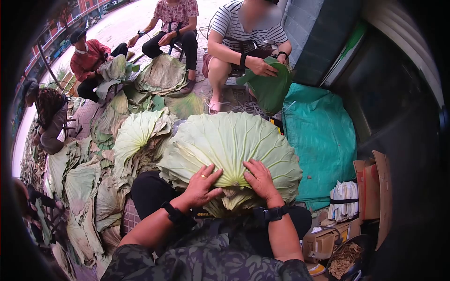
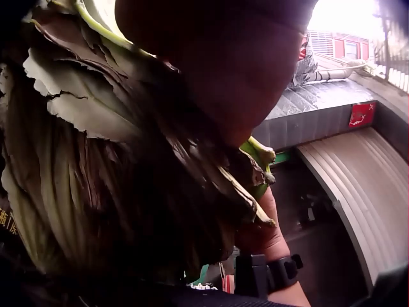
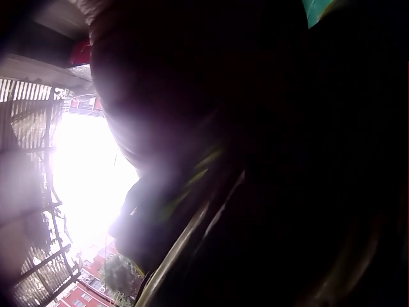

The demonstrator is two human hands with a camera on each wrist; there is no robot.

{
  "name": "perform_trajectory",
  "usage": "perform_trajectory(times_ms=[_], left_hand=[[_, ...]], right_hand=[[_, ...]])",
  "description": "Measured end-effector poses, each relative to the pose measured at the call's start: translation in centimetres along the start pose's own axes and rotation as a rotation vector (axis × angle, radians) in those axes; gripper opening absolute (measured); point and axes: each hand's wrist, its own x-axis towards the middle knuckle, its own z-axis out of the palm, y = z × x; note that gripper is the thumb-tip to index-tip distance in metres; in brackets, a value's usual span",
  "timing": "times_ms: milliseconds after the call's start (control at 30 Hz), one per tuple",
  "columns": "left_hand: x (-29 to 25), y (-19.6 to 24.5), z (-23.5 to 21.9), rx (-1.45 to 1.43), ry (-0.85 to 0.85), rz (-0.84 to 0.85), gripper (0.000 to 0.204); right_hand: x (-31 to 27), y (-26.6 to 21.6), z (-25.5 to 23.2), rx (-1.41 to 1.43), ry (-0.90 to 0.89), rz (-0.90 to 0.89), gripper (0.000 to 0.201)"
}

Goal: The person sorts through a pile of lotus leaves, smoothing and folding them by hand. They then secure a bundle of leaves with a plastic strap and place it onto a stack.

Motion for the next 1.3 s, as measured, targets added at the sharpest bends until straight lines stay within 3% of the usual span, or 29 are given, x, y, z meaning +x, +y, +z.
perform_trajectory(times_ms=[267, 433, 533, 567, 600, 667, 800, 900, 967, 1000, 1067, 1167, 1300], left_hand=[[0.0, -0.5, 0.5, 0.01, 0.036, 0.039, 0.063], [0.6, 0.0, -2.2, 0.003, -0.004, 0.028, 0.056], [1.0, -0.9, -2.6, -0.061, 0.031, 0.052, 0.048], [1.1, -1.0, -2.7, -0.052, 0.034, 0.056, 0.046], [1.2, -1.1, -2.7, -0.042, 0.037, 0.06, 0.045], [1.2, -1.3, -2.3, -0.046, 0.061, 0.078, 0.044], [1.0, -1.8, -1.3, -0.082, 0.114, 0.105, 0.045], [0.9, -1.8, -1.2, -0.088, 0.136, 0.108, 0.045], [0.8, -1.8, -1.2, -0.082, 0.149, 0.114, 0.046], [0.7, -1.8, -1.2, -0.077, 0.151, 0.128, 0.046], [0.7, -1.8, -1.4, -0.079, 0.157, 0.119, 0.046], [0.6, -1.9, -1.6, -0.105, 0.127, 0.103, 0.045], [1.5, -2.3, -2.2, -0.207, 0.194, 0.057, 0.035]], right_hand=[[0.3, -2.9, -2.2, 0.077, 0.05, -0.08, 0.052], [0.0, -2.9, -1.3, 0.06, 0.003, -0.105, 0.051], [0.3, -5.1, -3.4, 0.085, 0.005, 0.046, 0.053], [0.8, -5.7, -3.8, 0.057, 0.115, 0.0, 0.051], [1.5, -6.4, -4.3, 0.048, 0.107, 0.001, 0.051], [3.5, -7.9, -5.2, -0.143, 0.339, -0.195, 0.052], [9.9, -9.7, -6.0, -0.416, 0.399, -0.295, 0.061], [14.5, -10.1, -5.4, -0.57, 0.44, -0.179, 0.067], [16.5, -10.8, -4.8, -0.691, 0.337, 0.085, 0.062], [17.5, -10.1, -4.4, -0.69, 0.33, 0.072, 0.062], [19.2, -7.6, -4.1, -0.756, 0.238, 0.276, 0.035], [19.2, -6.1, -4.7, -0.761, 0.238, 0.257, 0.021], [17.4, -5.6, -5.7, -0.737, 0.285, 0.19, 0.018]])
